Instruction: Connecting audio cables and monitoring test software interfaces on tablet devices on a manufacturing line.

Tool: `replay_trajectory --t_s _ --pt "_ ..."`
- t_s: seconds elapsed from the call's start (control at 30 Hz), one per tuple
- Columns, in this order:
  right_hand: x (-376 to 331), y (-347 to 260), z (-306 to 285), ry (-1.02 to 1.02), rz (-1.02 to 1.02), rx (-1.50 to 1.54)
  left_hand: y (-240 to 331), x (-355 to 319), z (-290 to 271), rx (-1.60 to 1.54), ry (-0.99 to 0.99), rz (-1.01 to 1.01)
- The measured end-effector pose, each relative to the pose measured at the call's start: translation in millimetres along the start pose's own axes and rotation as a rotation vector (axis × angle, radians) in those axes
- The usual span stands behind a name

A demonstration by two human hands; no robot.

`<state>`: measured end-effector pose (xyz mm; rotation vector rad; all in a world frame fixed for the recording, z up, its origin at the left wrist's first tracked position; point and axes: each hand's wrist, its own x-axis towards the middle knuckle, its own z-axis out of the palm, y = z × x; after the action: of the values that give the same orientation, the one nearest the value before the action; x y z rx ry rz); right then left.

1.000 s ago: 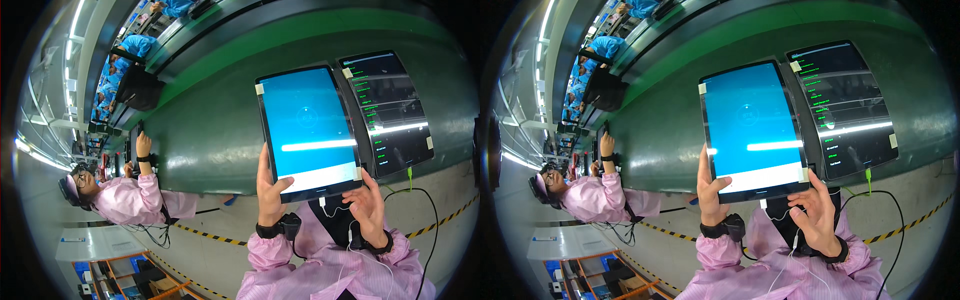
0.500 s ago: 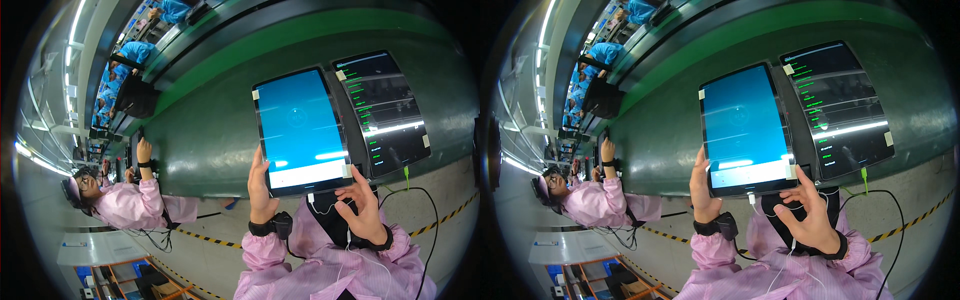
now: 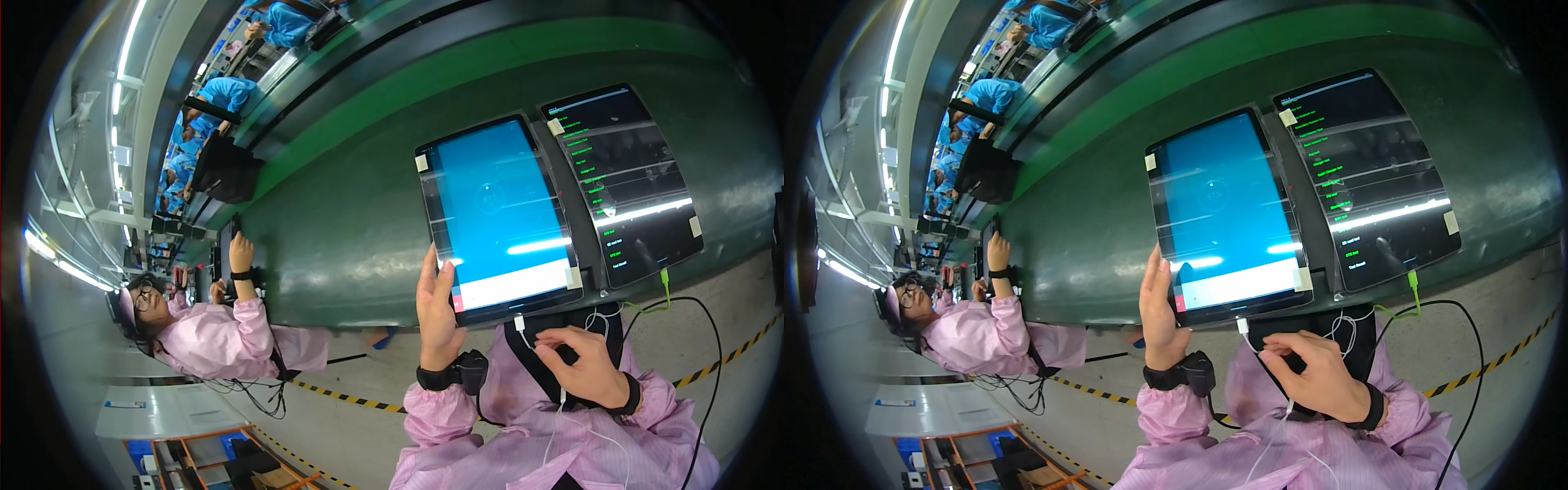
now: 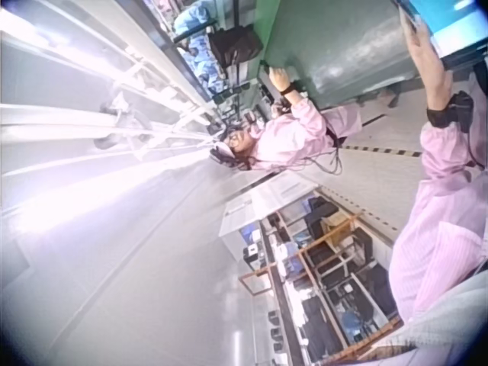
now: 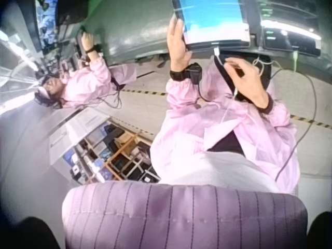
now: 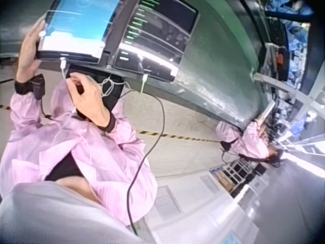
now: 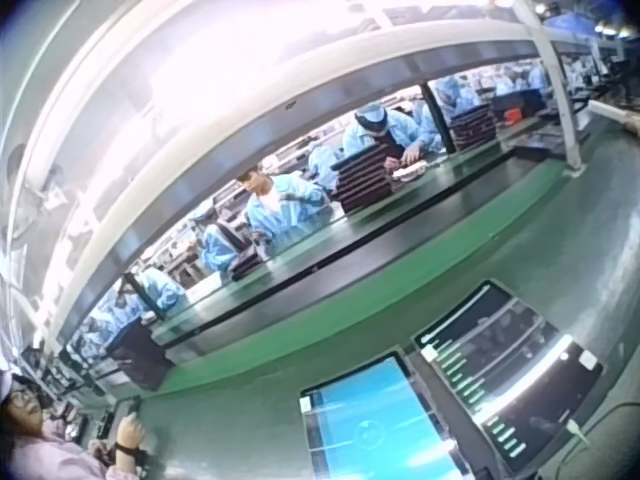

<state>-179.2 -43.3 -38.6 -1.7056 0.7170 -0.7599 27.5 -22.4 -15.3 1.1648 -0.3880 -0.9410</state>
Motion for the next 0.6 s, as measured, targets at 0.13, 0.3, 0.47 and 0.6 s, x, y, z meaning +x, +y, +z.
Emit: replay_trajectory --t_s 0.13,0.3,0.47,0.6 --pt "7.5 -0.3 7.7 -0.097 0.058 0.051 5.7 -3.5 2.3 -0.099 0.022 -0.043" --pt "10.9 -0.6 12.8 -0.126 0.135 0.064 -6.0 2.8 -24.1 -0.186 -0.279 -0.003" --pt "13.2 1.0 21.3 -0.124 0.162 0.124 -5.4 -0.6 -18.7 -0.096 -0.252 0.022" --pt "15.9 2.8 27.4 -0.115 0.242 0.190 -5.4 1.7 -10.4 -0.256 -0.162 -0.010"
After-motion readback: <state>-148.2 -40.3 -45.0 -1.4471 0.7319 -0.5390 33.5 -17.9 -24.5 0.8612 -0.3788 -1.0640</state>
